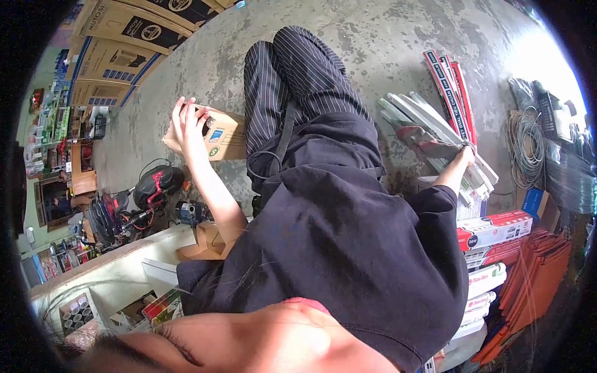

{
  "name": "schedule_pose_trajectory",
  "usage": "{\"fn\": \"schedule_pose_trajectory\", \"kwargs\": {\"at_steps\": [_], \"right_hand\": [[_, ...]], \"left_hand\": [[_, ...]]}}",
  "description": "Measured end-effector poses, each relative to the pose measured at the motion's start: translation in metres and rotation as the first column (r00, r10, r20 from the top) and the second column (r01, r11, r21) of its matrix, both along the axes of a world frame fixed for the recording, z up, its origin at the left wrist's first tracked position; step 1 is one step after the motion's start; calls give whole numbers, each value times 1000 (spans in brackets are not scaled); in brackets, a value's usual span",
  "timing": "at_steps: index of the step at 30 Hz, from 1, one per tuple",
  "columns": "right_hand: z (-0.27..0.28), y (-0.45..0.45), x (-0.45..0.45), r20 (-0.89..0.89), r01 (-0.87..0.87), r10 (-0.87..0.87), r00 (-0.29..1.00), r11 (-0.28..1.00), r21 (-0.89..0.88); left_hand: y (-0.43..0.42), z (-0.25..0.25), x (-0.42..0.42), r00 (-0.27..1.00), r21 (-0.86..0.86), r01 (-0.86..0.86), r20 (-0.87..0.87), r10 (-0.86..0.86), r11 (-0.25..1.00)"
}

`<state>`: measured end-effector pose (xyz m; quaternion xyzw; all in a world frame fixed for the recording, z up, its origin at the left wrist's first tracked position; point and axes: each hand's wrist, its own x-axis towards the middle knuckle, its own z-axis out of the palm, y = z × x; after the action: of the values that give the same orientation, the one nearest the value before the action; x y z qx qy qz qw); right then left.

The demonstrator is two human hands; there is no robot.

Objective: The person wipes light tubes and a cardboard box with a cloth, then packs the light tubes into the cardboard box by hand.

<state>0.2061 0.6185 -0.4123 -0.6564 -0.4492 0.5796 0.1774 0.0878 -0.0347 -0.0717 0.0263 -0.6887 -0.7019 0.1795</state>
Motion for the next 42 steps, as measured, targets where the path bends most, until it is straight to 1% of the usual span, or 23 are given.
{"fn": "schedule_pose_trajectory", "kwargs": {"at_steps": [4,8,10,14,19,21,22,24,25,26,27,28,30,32,33,34,35,36,37,38,40,41,42], "right_hand": [[3,1,4,30,-98,97,995,995,20],[13,-4,6,71,-219,215,974,974,50],[19,-6,2,79,-298,294,953,953,54],[30,-13,5,90,-468,461,883,880,87],[78,-30,-11,-11,-727,737,676,669,154],[105,-42,-23,-79,-812,831,551,555,181],[116,-50,-27,-111,-842,865,490,502,196],[143,-60,-39,-167,-892,924,344,377,249],[170,-79,-43,-165,-894,925,342,374,248],[204,-105,-47,-218,-848,921,323,384,366],[227,-119,-53,-272,-788,917,291,391,475],[235,-120,-64,-251,-756,942,221,328,567],[258,-148,-75,-80,-601,953,291,248,760],[261,-159,-86,-10,-489,960,280,152,859],[261,-166,-91,-154,-531,948,277,285,798],[250,-163,-95,-433,-591,882,187,453,668],[255,-176,-96,-354,-561,899,259,439,702],[261,-188,-96,-272,-531,902,336,420,736],[259,-192,-98,-274,-537,907,319,411,737],[255,-194,-99,-207,-493,919,336,359,792],[255,-197,-99,-137,-451,928,348,294,843],[259,-201,-95,135,-448,870,475,107,887],[263,-206,-93,378,-470,720,582,-82,879]], "left_hand": [[3,-1,0,1000,-29,-9,29,10,1000],[-4,0,1,1000,-14,-16,0,16,1000],[-7,6,3,993,-76,-108,-58,104,991],[-16,20,13,981,-83,-176,-93,168,981],[-43,24,20,968,-96,-220,-147,205,971],[-58,17,20,975,-176,-217,-74,207,960],[-64,12,20,976,-178,-215,-73,205,960],[-74,3,18,972,-277,-230,-22,233,933],[-74,1,18,971,-311,-227,-3,238,923],[-75,-2,18,970,-311,-232,0,244,922],[-77,-4,18,979,-321,-173,44,197,931],[-82,-6,19,984,-332,-119,86,156,936],[-90,-12,16,988,-412,15,145,50,911],[-103,-30,6,974,-528,95,224,31,844],[-114,-47,-1,986,-705,116,168,6,699],[-126,-64,-9,944,-601,277,315,-96,750],[-138,-73,-18,863,-587,435,488,-131,683],[-132,-65,-26,757,-560,568,643,-115,603],[-124,-52,-28,692,-518,654,704,-159,551],[-116,-41,-30,618,-467,735,760,-202,492],[-112,-35,-37,588,-387,755,757,-285,530],[-105,-23,-39,515,-311,780,812,-274,543],[-110,-34,-46,551,-412,781,809,-205,469]]}}
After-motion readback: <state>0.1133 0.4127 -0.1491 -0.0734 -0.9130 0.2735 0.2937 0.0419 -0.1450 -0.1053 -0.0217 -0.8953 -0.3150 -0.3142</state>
